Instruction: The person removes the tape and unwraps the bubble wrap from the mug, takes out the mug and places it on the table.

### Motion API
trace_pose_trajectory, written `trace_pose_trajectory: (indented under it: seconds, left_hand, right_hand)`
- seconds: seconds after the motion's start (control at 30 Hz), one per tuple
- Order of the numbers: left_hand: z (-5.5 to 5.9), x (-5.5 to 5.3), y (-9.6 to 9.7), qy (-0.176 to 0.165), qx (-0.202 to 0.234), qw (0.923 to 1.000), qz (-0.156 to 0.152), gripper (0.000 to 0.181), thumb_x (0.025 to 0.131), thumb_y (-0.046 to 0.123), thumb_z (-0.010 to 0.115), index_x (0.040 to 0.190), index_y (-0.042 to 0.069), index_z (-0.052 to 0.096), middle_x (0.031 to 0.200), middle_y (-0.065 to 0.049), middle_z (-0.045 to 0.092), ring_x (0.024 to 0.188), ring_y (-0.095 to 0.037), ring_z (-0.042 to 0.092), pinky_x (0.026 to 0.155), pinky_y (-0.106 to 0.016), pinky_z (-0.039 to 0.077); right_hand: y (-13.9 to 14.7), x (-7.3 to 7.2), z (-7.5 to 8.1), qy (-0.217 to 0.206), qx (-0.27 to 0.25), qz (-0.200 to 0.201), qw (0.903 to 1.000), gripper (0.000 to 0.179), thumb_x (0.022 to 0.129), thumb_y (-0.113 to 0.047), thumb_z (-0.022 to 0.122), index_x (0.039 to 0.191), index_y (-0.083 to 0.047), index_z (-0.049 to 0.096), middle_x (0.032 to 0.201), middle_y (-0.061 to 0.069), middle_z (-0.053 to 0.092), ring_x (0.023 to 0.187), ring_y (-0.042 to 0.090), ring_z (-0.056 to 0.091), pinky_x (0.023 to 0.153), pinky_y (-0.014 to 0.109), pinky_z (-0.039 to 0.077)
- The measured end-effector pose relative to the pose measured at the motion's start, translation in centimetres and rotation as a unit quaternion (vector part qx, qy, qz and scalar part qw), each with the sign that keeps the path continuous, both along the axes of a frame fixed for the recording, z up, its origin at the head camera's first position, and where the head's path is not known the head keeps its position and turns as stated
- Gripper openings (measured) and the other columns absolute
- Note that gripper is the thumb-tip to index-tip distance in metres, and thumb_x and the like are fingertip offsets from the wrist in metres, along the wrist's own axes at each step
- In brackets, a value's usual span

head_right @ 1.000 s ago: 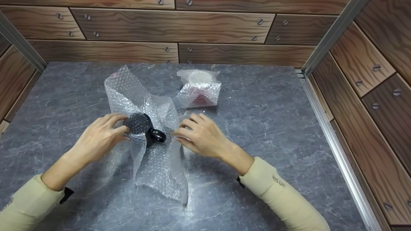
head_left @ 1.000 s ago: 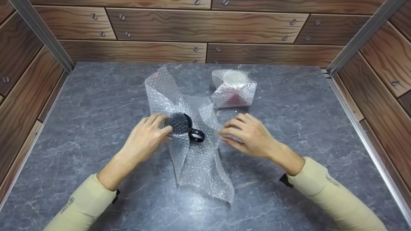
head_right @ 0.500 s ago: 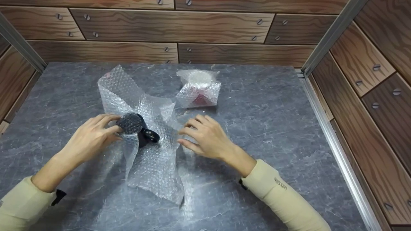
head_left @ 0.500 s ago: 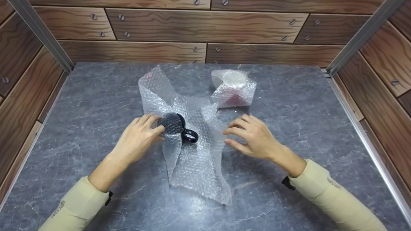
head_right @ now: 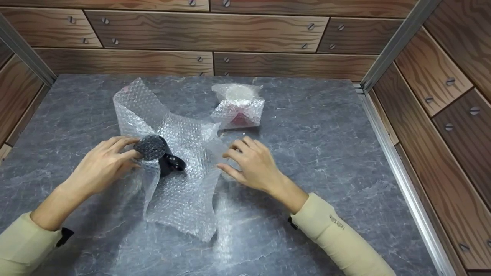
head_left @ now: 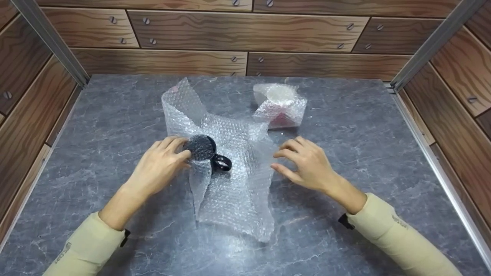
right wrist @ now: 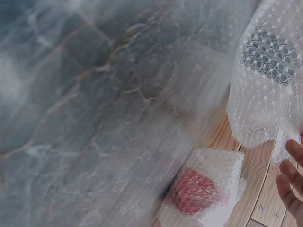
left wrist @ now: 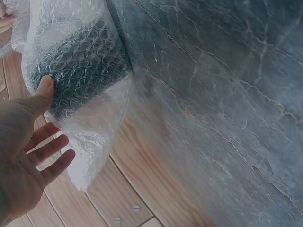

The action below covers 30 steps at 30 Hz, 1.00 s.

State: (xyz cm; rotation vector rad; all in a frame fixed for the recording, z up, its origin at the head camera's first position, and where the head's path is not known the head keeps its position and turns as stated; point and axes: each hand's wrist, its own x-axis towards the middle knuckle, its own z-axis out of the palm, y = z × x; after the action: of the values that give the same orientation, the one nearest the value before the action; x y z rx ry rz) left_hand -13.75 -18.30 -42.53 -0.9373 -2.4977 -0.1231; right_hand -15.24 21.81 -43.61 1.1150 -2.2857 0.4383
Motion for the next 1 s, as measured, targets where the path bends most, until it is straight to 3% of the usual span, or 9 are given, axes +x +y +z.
trace_pose_trajectory:
  seconds: [0.23,0.47,0.77,1.0]
  left_hand:
    - [0.2,-0.1,-0.4,-0.007,0.007,1.0000,-0.001,0.024,0.080,0.028,0.085,0.093,0.013,0.072,0.128,-0.014,0.074,0.117,-0.034,0.068,0.088,-0.048,0.059]
    - [0.2,-0.2,-0.7,-0.015,0.007,0.9999,-0.002,0.024,0.081,0.028,0.085,0.096,0.013,0.073,0.129,-0.014,0.074,0.117,-0.035,0.068,0.090,-0.049,0.059]
    - [0.2,-0.2,-0.8,-0.027,0.012,0.9996,0.002,0.024,0.081,0.026,0.085,0.097,0.014,0.073,0.129,-0.014,0.074,0.116,-0.034,0.068,0.090,-0.049,0.059]
    - [0.2,-0.3,-0.8,-0.026,0.015,0.9996,0.002,0.024,0.080,0.025,0.085,0.097,0.013,0.073,0.129,-0.014,0.074,0.116,-0.034,0.068,0.090,-0.048,0.059]
  right_hand:
    - [0.8,-0.1,-0.5,0.016,0.021,-0.013,0.9996,0.027,0.088,-0.039,0.082,0.101,-0.015,0.078,0.103,0.006,0.073,0.091,0.023,0.065,0.074,0.035,0.059]
    - [1.4,0.0,-0.6,-0.003,0.079,-0.020,0.9966,0.043,0.089,-0.044,0.079,0.123,-0.017,0.074,0.128,0.011,0.070,0.115,0.031,0.064,0.094,0.048,0.060]
    - [1.6,0.0,-1.0,-0.002,0.125,-0.017,0.9920,0.058,0.089,-0.046,0.078,0.139,-0.018,0.066,0.151,0.016,0.058,0.134,0.042,0.058,0.105,0.058,0.057]
    - [1.5,0.1,-1.4,-0.038,0.165,-0.034,0.9849,0.065,0.089,-0.051,0.077,0.144,-0.018,0.063,0.157,0.013,0.056,0.142,0.042,0.052,0.108,0.059,0.054]
